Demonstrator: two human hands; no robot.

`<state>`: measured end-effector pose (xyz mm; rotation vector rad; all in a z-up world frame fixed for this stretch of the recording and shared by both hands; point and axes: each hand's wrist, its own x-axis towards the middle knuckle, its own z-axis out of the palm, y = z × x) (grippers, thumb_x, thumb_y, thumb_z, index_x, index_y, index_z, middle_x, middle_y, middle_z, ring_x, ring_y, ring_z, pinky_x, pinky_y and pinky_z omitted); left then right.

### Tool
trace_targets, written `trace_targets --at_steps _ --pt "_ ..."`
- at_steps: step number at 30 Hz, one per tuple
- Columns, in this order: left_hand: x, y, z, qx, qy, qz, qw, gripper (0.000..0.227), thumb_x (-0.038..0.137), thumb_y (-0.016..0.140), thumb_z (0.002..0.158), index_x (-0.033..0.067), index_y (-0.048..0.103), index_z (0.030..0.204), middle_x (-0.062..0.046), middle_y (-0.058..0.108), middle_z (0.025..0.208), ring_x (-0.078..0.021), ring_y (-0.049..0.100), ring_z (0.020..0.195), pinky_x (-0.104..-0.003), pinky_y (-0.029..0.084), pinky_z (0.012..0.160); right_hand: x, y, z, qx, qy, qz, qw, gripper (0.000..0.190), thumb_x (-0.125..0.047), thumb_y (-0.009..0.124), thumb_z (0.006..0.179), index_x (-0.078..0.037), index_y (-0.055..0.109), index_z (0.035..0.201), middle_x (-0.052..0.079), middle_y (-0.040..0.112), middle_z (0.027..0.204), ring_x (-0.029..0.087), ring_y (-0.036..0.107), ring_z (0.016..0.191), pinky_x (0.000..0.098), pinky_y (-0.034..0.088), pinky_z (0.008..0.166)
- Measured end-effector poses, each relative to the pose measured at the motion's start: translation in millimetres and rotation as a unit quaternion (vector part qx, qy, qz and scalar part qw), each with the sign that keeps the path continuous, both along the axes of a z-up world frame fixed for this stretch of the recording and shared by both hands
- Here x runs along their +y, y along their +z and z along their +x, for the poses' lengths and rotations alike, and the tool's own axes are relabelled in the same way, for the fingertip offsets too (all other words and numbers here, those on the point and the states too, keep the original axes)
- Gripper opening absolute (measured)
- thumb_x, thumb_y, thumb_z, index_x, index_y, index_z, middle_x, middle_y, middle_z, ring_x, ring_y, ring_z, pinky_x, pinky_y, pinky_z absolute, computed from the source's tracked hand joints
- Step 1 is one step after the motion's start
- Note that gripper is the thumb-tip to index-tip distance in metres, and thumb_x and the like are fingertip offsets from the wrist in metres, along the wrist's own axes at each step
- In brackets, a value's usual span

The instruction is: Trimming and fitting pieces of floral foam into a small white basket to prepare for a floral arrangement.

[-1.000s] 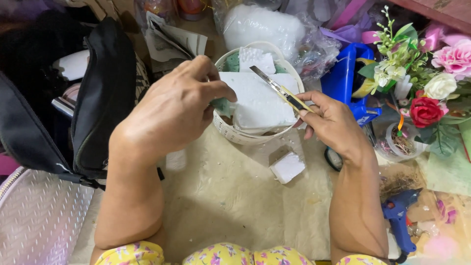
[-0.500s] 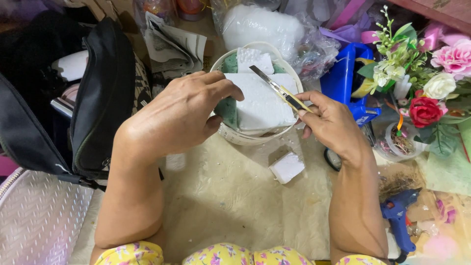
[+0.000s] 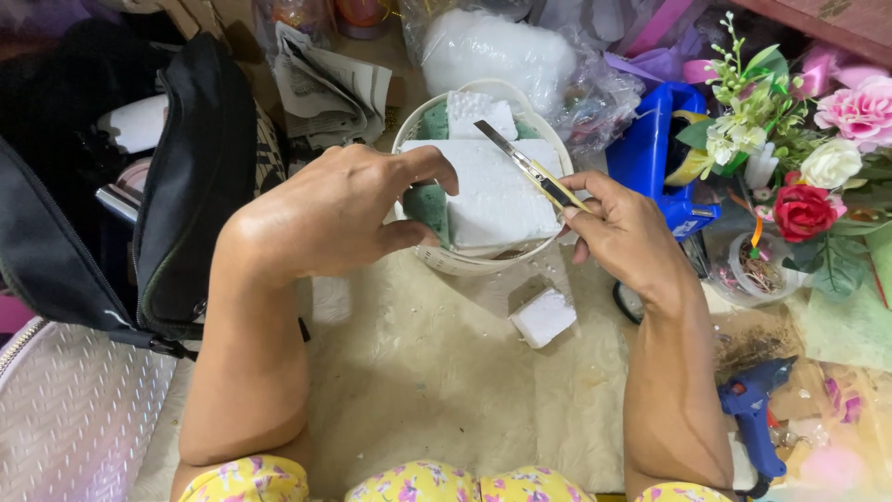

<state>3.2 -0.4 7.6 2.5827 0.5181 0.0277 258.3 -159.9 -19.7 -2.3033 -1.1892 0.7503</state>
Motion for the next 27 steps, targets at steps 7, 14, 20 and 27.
trace_targets --at_steps 7,14,20,27 --pt "1 3 -1 0.001 0.003 -0.02 1.0 0.043 0.023 0.074 0.088 0.0216 0.059 0.129 -0.009 0.076 0.089 -0.034 0.068 0.074 -0.047 0.048 0.07 -20 8 0 -0.074 0.012 0.066 0.995 0.02 -0.023 0.061 0.098 -0.022 0.07 0.115 -0.007 0.067 0.079 0.011 0.05 0.065 0.0292 0.039 0.066" --pt "1 -4 -2 -0.059 -0.013 -0.015 0.998 0.045 0.033 0.078 0.089 0.0157 0.061 0.127 -0.012 0.074 0.079 -0.0344 0.068 0.069 -0.044 0.047 0.069 -2 -12 -17 -0.199 0.072 0.062 0.975 0.047 -0.047 0.057 0.095 -0.018 0.057 0.132 0.002 0.071 0.083 0.027 0.069 0.073 0.0455 0.05 0.065" --pt "-2 -5 -1 -0.048 -0.025 -0.01 0.998 0.041 0.033 0.077 0.091 0.0152 0.063 0.126 -0.011 0.074 0.07 -0.0333 0.068 0.063 -0.043 0.048 0.066 4 -12 -21 -0.192 0.062 0.02 0.979 0.056 -0.049 0.049 0.093 -0.019 0.048 0.14 0.013 0.074 0.101 0.045 0.068 0.093 0.0563 0.047 0.075" --pt "-13 -19 5 -0.053 0.004 0.049 0.997 0.042 0.034 0.079 0.088 0.0165 0.068 0.125 -0.011 0.075 0.067 -0.0421 0.069 0.068 -0.051 0.05 0.068 6 -17 -24 -0.193 0.074 0.035 0.978 0.048 -0.044 0.047 0.096 -0.016 0.049 0.135 0.019 0.073 0.106 0.053 0.063 0.096 0.058 0.045 0.076"
